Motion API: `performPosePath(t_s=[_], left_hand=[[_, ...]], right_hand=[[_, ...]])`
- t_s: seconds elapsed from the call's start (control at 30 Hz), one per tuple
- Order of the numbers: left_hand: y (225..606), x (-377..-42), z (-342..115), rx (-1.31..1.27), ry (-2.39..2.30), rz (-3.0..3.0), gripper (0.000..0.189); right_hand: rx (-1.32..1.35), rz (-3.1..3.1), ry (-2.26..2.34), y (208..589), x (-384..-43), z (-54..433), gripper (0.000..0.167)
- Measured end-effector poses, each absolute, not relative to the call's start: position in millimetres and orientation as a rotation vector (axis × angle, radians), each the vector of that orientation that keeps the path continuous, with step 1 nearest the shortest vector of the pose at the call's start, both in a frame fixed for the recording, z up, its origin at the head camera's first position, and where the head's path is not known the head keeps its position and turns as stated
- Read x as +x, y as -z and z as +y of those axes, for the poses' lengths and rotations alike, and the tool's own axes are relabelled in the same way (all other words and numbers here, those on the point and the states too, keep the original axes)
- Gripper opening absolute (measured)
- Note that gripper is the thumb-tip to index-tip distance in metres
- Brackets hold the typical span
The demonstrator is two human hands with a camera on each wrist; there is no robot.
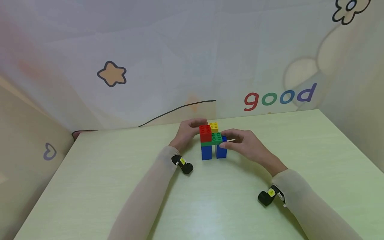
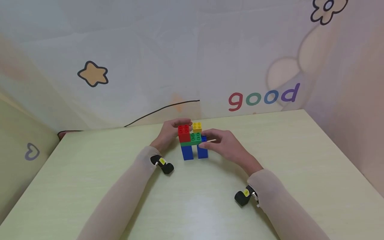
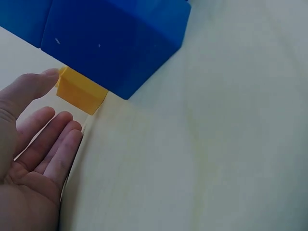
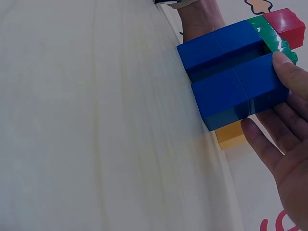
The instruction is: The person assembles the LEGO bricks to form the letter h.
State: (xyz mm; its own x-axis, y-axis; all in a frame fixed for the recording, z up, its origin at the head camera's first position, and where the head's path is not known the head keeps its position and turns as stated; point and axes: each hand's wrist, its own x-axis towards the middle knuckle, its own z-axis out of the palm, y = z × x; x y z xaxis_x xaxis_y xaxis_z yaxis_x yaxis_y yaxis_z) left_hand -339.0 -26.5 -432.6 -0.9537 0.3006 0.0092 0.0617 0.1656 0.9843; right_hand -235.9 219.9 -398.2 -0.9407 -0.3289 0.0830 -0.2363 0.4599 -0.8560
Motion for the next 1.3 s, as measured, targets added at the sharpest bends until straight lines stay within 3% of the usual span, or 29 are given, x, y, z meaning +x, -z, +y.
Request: performPosePath(t_s=[0.87, 1.3], left_hand=[[429, -338, -19, 0.261, -1.790, 2.359, 0.033], [425, -327, -30, 0.355, -1.877, 2.297, 0.033]], right_hand=[[-0.515, 2.611, 1.491, 398, -239, 218, 0.052], [-0.530, 2.618, 1.484, 400, -238, 220, 0.053]])
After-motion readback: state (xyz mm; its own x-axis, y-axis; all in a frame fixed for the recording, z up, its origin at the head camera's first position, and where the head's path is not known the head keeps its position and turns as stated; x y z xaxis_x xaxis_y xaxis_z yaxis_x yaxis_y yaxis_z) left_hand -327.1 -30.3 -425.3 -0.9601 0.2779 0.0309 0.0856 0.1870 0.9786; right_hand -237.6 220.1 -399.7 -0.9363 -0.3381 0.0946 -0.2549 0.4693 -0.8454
